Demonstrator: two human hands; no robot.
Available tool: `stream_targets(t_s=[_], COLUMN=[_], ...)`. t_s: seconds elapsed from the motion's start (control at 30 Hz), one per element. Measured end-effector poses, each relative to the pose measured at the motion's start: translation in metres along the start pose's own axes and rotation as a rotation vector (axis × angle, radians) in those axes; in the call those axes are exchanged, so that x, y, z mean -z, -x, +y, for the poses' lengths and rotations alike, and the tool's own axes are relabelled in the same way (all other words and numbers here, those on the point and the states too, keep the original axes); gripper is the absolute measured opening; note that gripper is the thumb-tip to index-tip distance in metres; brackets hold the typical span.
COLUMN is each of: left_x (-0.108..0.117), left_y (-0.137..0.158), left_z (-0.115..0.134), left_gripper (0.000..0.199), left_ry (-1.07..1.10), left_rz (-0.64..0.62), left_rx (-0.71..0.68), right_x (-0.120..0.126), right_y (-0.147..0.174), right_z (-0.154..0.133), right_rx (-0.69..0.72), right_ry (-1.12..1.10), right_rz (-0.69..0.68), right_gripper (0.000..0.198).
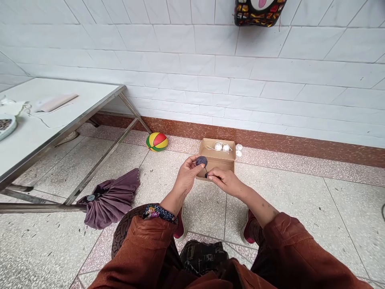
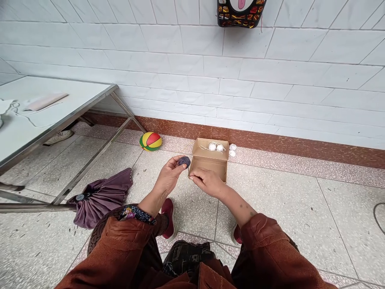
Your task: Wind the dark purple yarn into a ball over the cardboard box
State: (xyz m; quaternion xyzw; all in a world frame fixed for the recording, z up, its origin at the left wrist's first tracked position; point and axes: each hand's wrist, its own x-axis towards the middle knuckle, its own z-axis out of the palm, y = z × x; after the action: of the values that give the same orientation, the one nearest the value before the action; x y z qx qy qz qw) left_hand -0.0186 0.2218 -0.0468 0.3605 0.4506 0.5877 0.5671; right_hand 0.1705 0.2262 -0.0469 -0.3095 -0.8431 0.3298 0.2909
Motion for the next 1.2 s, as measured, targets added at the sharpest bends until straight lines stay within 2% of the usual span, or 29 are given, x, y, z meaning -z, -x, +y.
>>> stream_targets(t_s=[0.1,0.2,0.27,0.37,0.53,0.63,0.77,1.0,1.2], left_x=[-0.004,-0.008,-0.009,-0.008,-0.005,-0.004,-0.004,-0.004,-0.008], left_y=[0.004,0.009,0.012,0.014,0.016,0.018,0.019,0.018,0.018], left_z=[-0.002,-0.005,-0.006,-0.008,-0.006,-0.005,-0.003,0.001,-0.001], left_gripper=[0.042,0.043,0.052,0.069,0.077,0.065,0.043,0.043,0.045], left_ry=[-0.091,-0.139,-0.139,-0.119,-0.019,0.057,0.132,0.199,0.102], left_rz=[-0.069,-0.226,-0.329,-0.432,-0.544,-0.540,-0.464,-0.381,-0.319], left_rx=[0.034,0.091,0.112,0.128,0.174,0.166,0.180,0.214,0.186], right_x=[0.009,0.017,0.020,0.020,0.013,0.011,0.009,0.003,-0.003], right_y=[-0.001,-0.002,-0.003,-0.005,-0.008,-0.008,-0.007,-0.005,-0.003], right_z=[-0.002,0.002,0.007,0.016,0.022,0.021,0.023,0.025,0.027], right_rx=[0.059,0.045,0.023,-0.023,-0.180,-0.232,-0.261,-0.237,-0.193], right_ry=[-0.018,-0.018,-0.013,-0.012,-0.125,-0.216,-0.186,-0.124,-0.078], right_rz=[0.084,0.186,0.225,0.255,0.224,0.178,0.192,0.165,0.136], right_gripper=[0.022,0.022,0.022,0.021,0.022,0.022,0.019,0.014,0.014])
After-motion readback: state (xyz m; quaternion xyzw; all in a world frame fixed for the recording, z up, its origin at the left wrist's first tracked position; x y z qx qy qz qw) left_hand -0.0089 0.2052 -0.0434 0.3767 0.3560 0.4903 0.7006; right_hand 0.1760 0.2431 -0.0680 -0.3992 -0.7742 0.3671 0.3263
